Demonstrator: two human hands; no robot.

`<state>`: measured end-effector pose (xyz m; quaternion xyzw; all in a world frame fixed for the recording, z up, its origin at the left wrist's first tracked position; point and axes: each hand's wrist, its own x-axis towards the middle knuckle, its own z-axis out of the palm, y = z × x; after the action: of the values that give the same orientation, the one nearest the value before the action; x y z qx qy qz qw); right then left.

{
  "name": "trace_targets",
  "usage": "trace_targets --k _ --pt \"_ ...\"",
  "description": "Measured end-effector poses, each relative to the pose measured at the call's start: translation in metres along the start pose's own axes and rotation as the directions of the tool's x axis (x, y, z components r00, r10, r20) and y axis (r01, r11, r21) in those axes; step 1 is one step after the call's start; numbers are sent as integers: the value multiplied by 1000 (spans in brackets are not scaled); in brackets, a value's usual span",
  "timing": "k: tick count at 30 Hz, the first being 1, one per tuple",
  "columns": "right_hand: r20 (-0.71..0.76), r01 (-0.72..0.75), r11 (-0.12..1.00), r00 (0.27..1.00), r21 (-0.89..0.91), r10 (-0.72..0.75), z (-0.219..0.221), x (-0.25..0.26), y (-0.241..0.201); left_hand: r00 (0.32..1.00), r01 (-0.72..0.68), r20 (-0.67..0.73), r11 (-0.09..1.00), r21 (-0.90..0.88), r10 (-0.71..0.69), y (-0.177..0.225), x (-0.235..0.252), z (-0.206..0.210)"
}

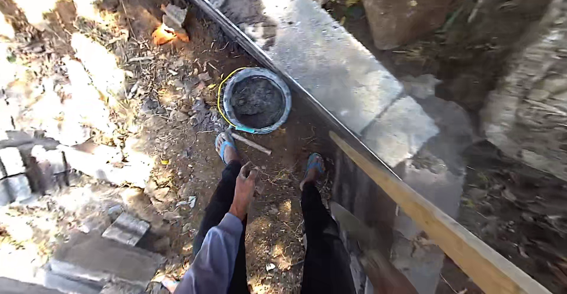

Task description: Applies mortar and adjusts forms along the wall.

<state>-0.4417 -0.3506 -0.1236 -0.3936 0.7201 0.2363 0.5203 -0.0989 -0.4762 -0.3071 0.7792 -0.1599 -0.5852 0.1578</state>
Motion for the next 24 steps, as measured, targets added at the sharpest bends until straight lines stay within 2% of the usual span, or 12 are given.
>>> trace_targets --k 1,3,7,10,12,14,16,18,20,22,23,24 --pt "-98 124 992 987 -17 -125 7 41 -37 1000 -1 -12 999 -33 0 3 21 -3" --pt "-229 245 954 932 -170 -281 7 132 -134 998 -30 -59 998 -63 26 11 64 -11" --pt "-207 343 813 853 -470 -479 -19 303 -319 995 4 -95 987 -163 -19 33 157 -28" --pt "-21 402 687 855 -606 -519 -5 376 -409 992 123 -1 971 -204 -125 44 192 -44" --pt "25 383 695 884 -609 -466 32 400 -419 984 178 38 958 -225 -174 51 203 -50" --pt "56 367 702 904 -610 -424 54 394 -405 978 205 10 959 -197 -207 52 207 -54" --pt "140 381 685 914 -621 -381 43 371 -385 978 206 56 952 -224 -198 58 209 -55" --pt "119 368 707 919 -605 -376 13 351 -373 977 209 97 929 -305 -189 68 215 -52" --pt "74 321 845 944 -427 -321 -4 358 -367 975 222 111 912 -345 -195 69 216 -52" --pt "167 269 960 953 -81 -253 3 384 -361 978 208 104 901 -381 -182 66 218 -49" --pt "239 252 966 943 -58 -232 9 399 -361 981 192 107 896 -401 -163 64 221 -48" --pt "314 249 959 929 -138 -196 10 410 -364 981 189 120 894 -407 -153 62 221 -49"
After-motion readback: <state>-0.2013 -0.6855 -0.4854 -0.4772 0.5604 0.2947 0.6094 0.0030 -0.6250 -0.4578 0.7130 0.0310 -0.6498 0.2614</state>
